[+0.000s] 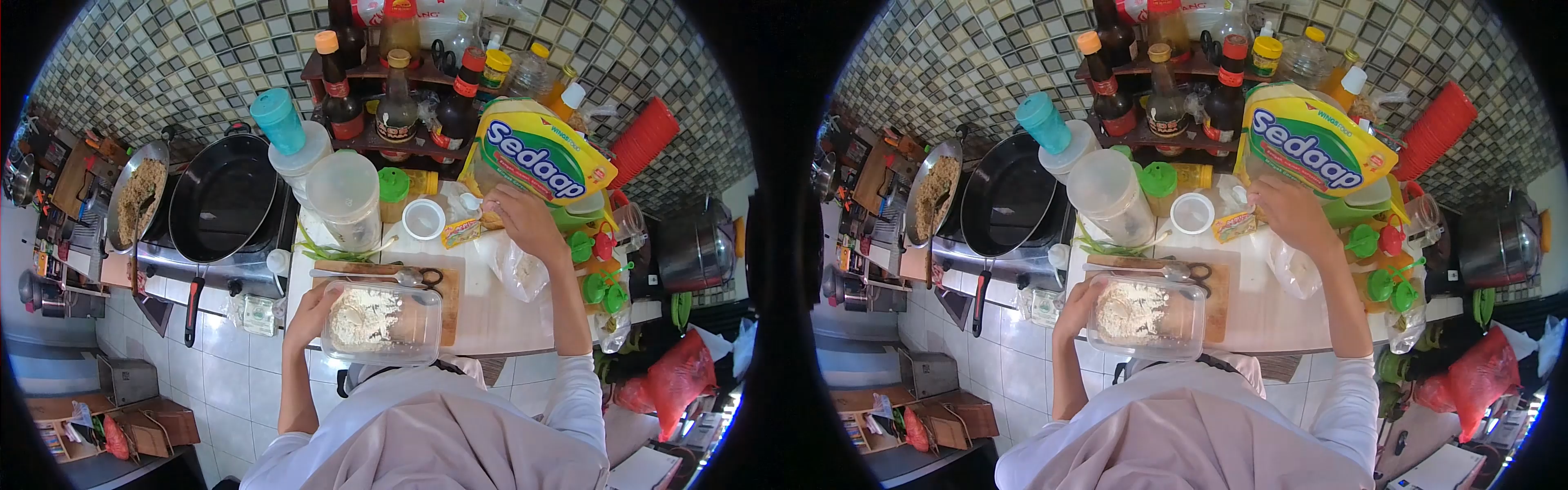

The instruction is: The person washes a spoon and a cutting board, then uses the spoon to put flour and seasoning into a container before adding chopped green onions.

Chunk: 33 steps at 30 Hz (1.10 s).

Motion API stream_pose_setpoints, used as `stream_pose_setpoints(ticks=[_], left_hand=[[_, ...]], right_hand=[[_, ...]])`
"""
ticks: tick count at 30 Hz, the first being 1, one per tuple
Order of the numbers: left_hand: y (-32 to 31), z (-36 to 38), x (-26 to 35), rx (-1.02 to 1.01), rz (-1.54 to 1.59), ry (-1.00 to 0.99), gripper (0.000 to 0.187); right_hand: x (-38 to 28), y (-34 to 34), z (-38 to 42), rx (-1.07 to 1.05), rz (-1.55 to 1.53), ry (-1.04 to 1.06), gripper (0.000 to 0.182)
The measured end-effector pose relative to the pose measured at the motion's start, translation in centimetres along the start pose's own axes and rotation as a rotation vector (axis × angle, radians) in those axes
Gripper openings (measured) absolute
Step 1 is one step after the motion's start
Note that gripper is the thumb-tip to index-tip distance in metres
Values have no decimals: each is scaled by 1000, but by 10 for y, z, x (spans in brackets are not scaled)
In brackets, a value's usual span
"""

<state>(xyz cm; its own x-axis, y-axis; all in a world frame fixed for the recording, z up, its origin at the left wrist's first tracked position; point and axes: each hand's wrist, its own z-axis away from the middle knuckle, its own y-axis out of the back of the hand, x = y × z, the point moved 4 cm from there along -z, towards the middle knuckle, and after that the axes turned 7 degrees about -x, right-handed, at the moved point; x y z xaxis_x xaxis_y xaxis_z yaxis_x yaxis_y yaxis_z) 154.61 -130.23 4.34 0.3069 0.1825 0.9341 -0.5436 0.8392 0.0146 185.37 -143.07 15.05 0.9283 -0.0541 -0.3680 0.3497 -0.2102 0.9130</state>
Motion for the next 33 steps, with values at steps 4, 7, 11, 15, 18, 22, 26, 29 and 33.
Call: stream_pose_setpoints(ticks=[4, 7, 11, 15, 18, 22, 26, 29, 33], left_hand=[[7, 0, -8, 22, -33, 21, 37], [8, 3, 3, 75, -88, 8, 36], [14, 4, 9, 202, -241, -53, 33], [17, 0, 13, 251, -343, -182, 31], [16, 0, 21, 263, -398, -234, 30], [7, 7, 44, 359, -495, -285, 30], [-29, 29, 112, 277, -900, -555, 30], [-71, 10, 148, -252, -606, -608, 28], [-121, -80, 149, -316, -818, -762, 20]], right_hand=[[2, -1, 2, 6, 1, -17, 11], [3, -2, 4, 6, 8, -31, 12], [4, -3, 6, 15, -5, -55, 12], [3, -4, 8, 34, 0, -69, 13], [8, -8, 10, 47, 10, -47, 13], [6, -8, 11, 58, 12, -35, 14], [9, -10, 14, 88, 8, -49, 15], [6, -11, 14, 83, -30, -53, 14], [3, -11, 16, 112, -34, -40, 12]])
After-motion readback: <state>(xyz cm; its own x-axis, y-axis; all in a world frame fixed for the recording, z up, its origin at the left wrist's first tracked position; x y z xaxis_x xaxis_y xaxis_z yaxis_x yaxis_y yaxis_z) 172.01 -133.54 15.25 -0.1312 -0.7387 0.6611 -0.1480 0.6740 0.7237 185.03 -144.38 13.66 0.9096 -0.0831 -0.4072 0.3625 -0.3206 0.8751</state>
